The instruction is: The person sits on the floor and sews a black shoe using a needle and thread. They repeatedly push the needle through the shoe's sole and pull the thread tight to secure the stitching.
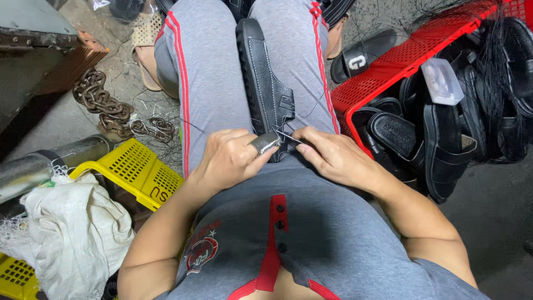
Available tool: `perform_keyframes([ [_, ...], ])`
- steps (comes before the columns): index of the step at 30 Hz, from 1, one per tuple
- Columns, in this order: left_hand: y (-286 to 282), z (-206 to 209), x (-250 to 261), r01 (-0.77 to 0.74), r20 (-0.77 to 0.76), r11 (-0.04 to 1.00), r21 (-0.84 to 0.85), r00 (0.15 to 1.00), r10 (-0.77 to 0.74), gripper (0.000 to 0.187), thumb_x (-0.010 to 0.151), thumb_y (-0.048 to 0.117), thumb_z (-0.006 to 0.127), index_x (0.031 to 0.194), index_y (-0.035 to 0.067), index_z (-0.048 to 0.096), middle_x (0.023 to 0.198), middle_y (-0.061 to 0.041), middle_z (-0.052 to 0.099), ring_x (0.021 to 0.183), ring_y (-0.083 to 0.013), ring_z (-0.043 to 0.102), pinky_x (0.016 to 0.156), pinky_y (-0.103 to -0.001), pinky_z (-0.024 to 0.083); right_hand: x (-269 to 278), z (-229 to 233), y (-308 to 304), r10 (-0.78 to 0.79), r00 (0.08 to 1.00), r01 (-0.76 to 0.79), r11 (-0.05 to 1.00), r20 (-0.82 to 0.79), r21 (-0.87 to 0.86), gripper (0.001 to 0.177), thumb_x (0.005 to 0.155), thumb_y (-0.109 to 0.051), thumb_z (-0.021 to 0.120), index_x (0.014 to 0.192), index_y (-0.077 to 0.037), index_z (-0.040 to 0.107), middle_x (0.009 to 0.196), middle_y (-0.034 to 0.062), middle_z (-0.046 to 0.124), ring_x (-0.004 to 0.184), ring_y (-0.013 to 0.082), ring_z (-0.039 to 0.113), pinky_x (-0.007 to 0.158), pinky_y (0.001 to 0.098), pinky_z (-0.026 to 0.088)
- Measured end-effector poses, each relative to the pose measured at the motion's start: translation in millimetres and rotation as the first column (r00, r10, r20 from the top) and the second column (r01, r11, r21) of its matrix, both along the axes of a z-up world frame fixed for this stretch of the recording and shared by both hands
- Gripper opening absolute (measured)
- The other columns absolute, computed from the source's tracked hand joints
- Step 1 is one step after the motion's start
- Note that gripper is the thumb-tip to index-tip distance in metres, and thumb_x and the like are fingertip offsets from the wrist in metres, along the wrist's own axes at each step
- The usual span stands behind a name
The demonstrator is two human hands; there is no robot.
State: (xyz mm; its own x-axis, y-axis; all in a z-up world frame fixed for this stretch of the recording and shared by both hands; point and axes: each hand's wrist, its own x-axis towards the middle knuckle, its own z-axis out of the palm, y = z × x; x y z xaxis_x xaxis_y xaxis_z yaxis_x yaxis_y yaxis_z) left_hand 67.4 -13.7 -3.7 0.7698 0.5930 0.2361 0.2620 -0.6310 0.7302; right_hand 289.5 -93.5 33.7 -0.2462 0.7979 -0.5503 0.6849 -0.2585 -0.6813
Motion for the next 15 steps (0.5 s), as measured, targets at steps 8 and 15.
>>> perform_keyframes([
  [8, 1, 13, -8, -0.067, -0.004, 0.997, -0.026, 0.998, 0.067, 0.046, 0.089, 0.029, 0.069, 0.051, 0.011, 0.05, 0.048, -0.007, 0.051, 0.049, -0.0256, 0.057, 0.045, -0.033, 0.044, -7, 9, 3, -0.108, 0.967, 0.131, 0.988, -0.229, 0.086, 0.023, 0.095, -0.022, 0.048, 0.114, -0.01, 0.056, 0.072, 0.0212, 0.061, 0.065, 0.0391, 0.062, 0.058, 0.0488, 0.051],
  [15, 0, -16, -53, -0.212, -0.731, 0.959, -0.189, 0.682, 0.007, 0.056, 0.094, 0.059, 0.048, 0.08, 0.006, 0.06, 0.071, -0.023, 0.065, 0.073, -0.0502, 0.063, 0.061, -0.06, 0.047, 50, 47, -33, -0.077, -0.213, 0.721, 0.66, -0.974, -0.21, 0.042, 0.05, 0.008, 0.038, 0.089, -0.002, 0.051, 0.044, 0.0027, 0.02, 0.029, 0.011, 0.02, 0.022, 0.0257, 0.025],
])
